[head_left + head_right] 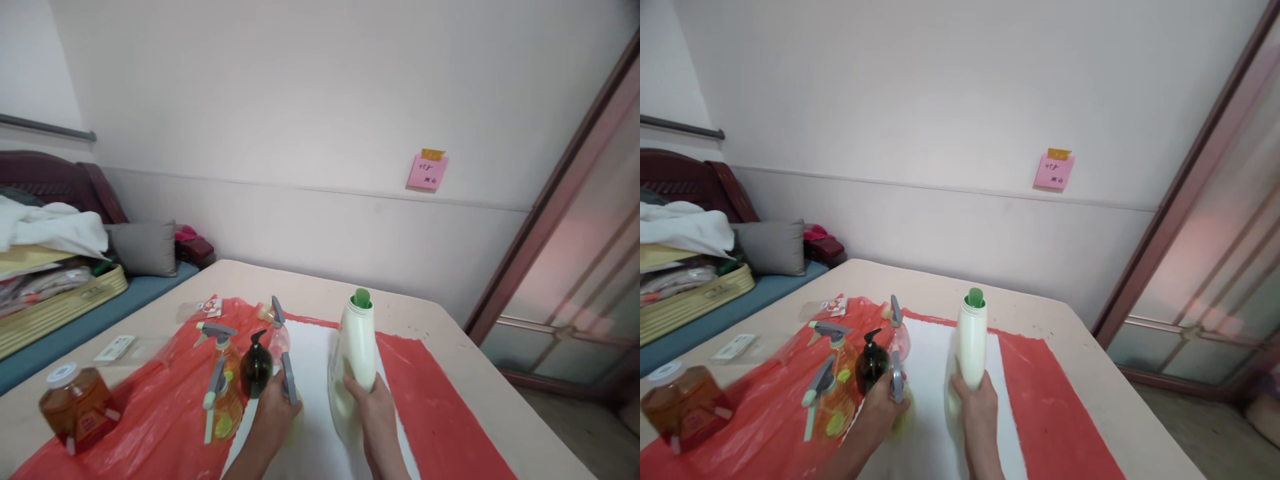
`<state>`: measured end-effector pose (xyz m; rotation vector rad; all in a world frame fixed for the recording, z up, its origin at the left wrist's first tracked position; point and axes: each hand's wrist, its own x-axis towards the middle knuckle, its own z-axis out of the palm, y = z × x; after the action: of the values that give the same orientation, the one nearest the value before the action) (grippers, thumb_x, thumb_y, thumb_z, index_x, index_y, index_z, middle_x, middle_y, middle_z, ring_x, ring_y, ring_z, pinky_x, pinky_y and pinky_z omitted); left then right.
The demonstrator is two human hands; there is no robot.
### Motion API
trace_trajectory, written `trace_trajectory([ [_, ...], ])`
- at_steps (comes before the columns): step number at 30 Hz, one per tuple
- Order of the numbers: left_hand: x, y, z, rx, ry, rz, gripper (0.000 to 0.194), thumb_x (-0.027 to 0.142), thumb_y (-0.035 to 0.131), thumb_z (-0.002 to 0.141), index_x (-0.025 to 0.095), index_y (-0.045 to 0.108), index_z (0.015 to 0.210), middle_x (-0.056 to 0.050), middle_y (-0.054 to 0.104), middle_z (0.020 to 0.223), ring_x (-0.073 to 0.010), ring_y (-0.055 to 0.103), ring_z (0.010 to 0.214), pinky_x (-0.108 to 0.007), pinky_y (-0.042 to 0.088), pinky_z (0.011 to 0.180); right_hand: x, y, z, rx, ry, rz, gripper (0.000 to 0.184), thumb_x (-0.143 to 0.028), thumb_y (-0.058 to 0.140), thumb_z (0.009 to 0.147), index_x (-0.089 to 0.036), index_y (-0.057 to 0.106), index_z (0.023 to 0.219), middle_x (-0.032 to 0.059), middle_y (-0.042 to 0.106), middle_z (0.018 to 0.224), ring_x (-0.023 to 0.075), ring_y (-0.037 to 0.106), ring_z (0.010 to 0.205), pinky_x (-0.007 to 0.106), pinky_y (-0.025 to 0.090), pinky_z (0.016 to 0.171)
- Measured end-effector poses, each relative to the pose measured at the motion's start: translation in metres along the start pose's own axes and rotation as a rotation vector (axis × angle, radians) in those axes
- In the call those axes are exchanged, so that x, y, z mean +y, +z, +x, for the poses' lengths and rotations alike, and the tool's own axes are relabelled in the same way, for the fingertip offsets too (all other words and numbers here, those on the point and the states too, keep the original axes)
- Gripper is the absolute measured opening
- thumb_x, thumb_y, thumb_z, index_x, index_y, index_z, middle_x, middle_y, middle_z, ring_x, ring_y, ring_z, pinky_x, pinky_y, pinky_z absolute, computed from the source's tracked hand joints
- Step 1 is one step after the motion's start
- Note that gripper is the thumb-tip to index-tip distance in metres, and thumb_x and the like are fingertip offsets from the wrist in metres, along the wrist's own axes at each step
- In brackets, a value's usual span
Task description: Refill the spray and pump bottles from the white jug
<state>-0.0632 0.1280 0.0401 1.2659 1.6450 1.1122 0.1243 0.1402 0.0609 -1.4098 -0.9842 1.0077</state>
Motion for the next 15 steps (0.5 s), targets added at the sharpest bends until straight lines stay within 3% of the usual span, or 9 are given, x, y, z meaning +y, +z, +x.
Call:
trace_trajectory([
  [2, 0.004, -0.003, -0.002, 0.002, -0.022, 0.035, 0.029, 0.005, 0.055, 0.052, 0.020, 0.059, 0.076, 0.007, 0.049, 0.061, -0.0128, 0.051, 0.057, -0.024, 0.040, 0.056, 0.004, -0.019, 0.005, 0.138, 0.042, -0.104, 0.046, -0.043, 0.072, 0.061, -0.018, 0.063, 0.099, 0.0057, 0.070, 0.078, 0.0300, 0.063, 0.076, 0.039, 0.047, 0.066],
  [5, 0.007, -0.007, -0.005, 0.005, -0.061, 0.084, 0.039, 0.001, 0.052, 0.047, 0.019, 0.062, 0.080, 0.005, 0.053, 0.068, -0.0139, 0.055, 0.064, -0.022, 0.040, 0.058, 0.005, -0.048, 0.008, 0.222, 0.047, -0.185, 0.043, -0.038, 0.068, 0.061, -0.020, 0.064, 0.100, 0.0058, 0.070, 0.081, 0.0315, 0.062, 0.081, 0.040, 0.045, 0.069],
  [9, 0.006, -0.010, -0.007, -0.037, -0.111, 0.140, 0.057, 0.000, 0.049, 0.046, 0.019, 0.064, 0.097, 0.004, 0.059, 0.080, -0.0133, 0.057, 0.066, -0.021, 0.039, 0.054, 0.001, -0.076, 0.011, 0.257, 0.011, -0.217, 0.049, -0.043, 0.069, 0.059, -0.022, 0.067, 0.103, 0.0063, 0.072, 0.091, 0.0337, 0.061, 0.092, 0.041, 0.045, 0.074],
  [15, -0.001, -0.010, -0.007, -0.119, -0.125, 0.219, 0.071, 0.000, 0.051, 0.045, 0.018, 0.059, 0.113, 0.002, 0.065, 0.091, -0.0124, 0.057, 0.066, -0.020, 0.039, 0.052, 0.012, -0.104, 0.026, 0.199, -0.021, -0.185, 0.051, -0.048, 0.066, 0.056, -0.019, 0.067, 0.099, 0.0039, 0.073, 0.087, 0.0299, 0.064, 0.088, 0.036, 0.048, 0.070],
])
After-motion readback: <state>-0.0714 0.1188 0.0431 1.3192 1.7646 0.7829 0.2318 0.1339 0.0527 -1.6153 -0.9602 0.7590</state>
